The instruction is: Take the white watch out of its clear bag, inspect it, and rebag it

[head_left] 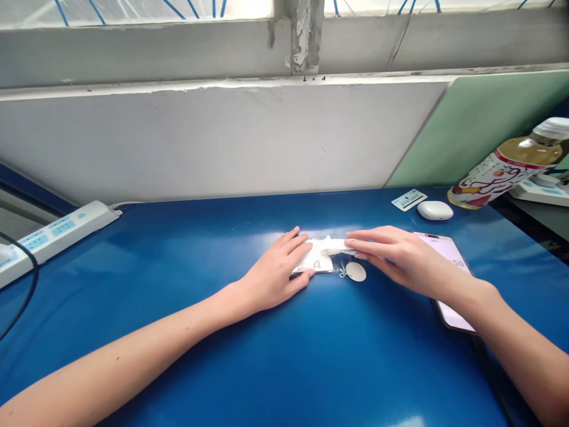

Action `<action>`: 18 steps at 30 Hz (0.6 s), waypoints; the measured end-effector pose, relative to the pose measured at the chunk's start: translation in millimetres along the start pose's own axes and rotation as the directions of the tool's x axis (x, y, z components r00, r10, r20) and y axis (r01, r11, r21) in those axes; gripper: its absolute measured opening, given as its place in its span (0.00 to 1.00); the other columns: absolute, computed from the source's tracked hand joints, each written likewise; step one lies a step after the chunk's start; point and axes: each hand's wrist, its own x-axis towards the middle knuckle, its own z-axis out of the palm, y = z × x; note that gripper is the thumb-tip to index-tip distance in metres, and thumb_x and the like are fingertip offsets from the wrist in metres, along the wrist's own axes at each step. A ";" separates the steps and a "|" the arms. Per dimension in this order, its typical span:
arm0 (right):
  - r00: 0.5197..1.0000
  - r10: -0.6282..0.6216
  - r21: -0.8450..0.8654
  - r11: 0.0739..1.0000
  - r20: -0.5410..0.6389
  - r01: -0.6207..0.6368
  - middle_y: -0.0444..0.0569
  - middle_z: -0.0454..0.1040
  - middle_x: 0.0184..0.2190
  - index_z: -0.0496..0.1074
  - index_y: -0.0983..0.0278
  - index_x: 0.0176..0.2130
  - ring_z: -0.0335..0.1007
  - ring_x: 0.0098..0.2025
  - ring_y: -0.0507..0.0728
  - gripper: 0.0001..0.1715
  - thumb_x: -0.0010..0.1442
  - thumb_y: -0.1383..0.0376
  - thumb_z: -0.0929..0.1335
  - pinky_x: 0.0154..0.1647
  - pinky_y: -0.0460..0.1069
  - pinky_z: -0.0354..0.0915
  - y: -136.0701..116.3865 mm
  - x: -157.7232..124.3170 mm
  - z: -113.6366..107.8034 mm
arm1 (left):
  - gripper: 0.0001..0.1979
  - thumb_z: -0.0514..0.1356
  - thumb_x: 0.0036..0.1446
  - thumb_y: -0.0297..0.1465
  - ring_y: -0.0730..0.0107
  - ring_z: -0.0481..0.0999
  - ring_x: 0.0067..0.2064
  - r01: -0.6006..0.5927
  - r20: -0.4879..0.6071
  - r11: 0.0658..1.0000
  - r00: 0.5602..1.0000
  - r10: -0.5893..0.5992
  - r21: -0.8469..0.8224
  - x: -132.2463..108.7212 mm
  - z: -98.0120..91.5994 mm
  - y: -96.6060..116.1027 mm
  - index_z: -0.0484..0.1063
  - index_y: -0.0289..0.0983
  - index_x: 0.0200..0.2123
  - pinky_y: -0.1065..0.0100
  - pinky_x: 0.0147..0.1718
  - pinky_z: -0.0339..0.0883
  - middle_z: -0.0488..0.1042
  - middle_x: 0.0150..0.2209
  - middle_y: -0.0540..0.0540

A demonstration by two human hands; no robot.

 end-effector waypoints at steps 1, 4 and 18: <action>1.000 0.007 -0.010 1.000 0.020 -0.006 0.50 0.79 0.53 0.76 0.53 0.54 0.78 0.48 0.62 0.20 0.67 0.67 0.64 0.46 0.57 0.75 2.6 -1.2 -0.1 | 0.24 0.58 0.66 0.37 0.44 0.52 0.71 0.012 0.000 1.000 1.000 -0.012 0.001 -0.3 -0.2 -0.2 0.65 0.32 0.60 0.42 0.64 0.55 0.63 0.65 0.29; 0.996 0.042 -0.031 0.999 0.079 -0.040 0.49 0.79 0.52 0.77 0.53 0.52 0.79 0.47 0.63 0.19 0.67 0.65 0.64 0.45 0.58 0.75 11.5 -4.9 0.2 | 0.24 0.60 0.64 0.39 0.44 0.57 0.69 0.045 0.006 0.999 0.999 -0.045 -0.018 -0.5 -2.0 0.6 0.66 0.34 0.59 0.41 0.63 0.58 0.64 0.64 0.29; 0.985 0.081 0.112 0.989 0.154 -0.099 0.46 0.78 0.54 0.76 0.53 0.54 0.78 0.51 0.61 0.19 0.67 0.66 0.65 0.50 0.55 0.76 0.8 -0.5 8.2 | 0.21 0.56 0.68 0.34 0.49 0.66 0.61 -0.006 -0.045 0.999 0.999 0.004 -0.038 -2.5 -3.9 0.3 0.62 0.40 0.62 0.47 0.59 0.64 0.66 0.60 0.36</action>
